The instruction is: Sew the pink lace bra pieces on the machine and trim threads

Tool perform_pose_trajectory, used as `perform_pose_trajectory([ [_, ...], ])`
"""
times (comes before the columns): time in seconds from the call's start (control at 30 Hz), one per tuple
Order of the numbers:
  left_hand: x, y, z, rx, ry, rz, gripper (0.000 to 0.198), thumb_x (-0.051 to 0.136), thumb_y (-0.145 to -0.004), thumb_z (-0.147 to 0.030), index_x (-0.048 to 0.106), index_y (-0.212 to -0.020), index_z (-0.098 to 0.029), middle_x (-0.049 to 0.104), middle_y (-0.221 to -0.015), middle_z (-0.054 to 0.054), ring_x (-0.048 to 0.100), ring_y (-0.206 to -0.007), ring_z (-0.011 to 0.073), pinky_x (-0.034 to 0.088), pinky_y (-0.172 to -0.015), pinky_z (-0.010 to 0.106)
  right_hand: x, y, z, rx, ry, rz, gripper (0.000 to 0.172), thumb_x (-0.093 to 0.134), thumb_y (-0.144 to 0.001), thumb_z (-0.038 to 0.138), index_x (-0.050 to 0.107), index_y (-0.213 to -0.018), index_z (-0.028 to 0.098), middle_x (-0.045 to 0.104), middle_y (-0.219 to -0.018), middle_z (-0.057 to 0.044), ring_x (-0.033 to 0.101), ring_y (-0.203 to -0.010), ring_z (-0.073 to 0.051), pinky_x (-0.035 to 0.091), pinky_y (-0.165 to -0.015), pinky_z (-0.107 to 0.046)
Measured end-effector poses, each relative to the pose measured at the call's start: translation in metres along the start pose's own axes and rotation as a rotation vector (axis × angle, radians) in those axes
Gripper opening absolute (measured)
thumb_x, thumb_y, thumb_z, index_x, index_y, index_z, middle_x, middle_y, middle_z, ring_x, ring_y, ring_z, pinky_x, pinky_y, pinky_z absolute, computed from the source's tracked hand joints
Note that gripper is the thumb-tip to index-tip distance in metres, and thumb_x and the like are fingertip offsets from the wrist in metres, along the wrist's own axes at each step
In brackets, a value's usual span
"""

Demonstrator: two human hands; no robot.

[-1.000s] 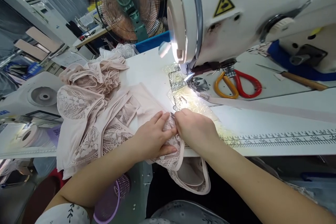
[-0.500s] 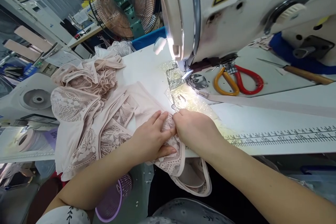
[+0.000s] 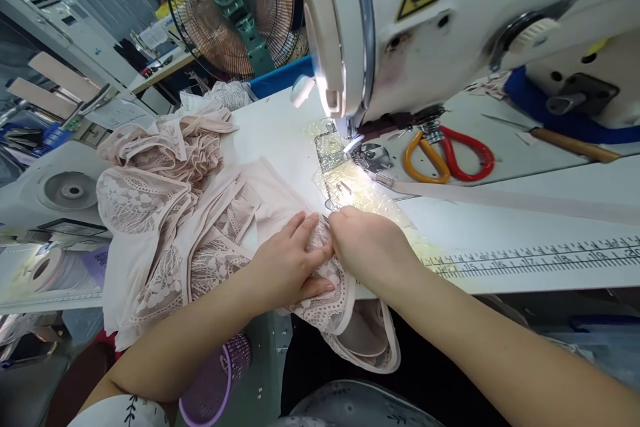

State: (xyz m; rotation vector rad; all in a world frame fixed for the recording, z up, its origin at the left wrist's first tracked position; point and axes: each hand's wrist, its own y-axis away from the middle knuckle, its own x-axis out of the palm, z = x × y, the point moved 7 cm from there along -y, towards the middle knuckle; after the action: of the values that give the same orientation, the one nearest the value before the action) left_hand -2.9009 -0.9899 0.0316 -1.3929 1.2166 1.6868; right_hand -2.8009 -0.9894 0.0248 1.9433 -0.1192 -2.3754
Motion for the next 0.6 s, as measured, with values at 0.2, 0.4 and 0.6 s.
perform_pose_trajectory([
  [0.2,-0.001,-0.001,0.001,-0.004,0.002,0.004,0.064,0.05,-0.088,-0.06,0.05,-0.137,-0.018,0.035,-0.149,0.022,0.03,-0.139,0.041,0.032,-0.11,0.052,0.002,-0.006,0.003,-0.012,0.007,0.051,0.017,0.048,-0.076,0.007,0.043,-0.064,0.019,0.036,-0.062,0.002,0.026,-0.05,-0.011,0.018,-0.049,-0.026],
  [0.4,0.004,0.0,0.003,-0.02,0.026,-0.004,0.068,0.049,-0.088,-0.061,0.042,-0.142,-0.021,0.031,-0.15,0.023,0.028,-0.139,0.0439,0.035,-0.107,0.052,-0.003,0.024,-0.02,0.041,-0.027,-0.047,0.025,0.044,-0.079,0.016,0.035,-0.057,0.021,0.034,-0.054,0.002,0.028,-0.046,-0.011,0.015,-0.046,-0.027],
  [0.6,-0.001,-0.001,-0.003,0.107,-0.054,-0.064,0.064,0.043,-0.094,-0.055,0.044,-0.14,-0.011,0.046,-0.142,0.021,0.032,-0.14,0.0303,0.021,-0.116,0.049,0.001,0.039,-0.027,-0.001,-0.248,-0.265,0.03,0.035,-0.09,0.031,0.052,-0.069,0.019,0.053,-0.062,-0.002,0.045,-0.051,-0.014,0.026,-0.045,-0.025],
])
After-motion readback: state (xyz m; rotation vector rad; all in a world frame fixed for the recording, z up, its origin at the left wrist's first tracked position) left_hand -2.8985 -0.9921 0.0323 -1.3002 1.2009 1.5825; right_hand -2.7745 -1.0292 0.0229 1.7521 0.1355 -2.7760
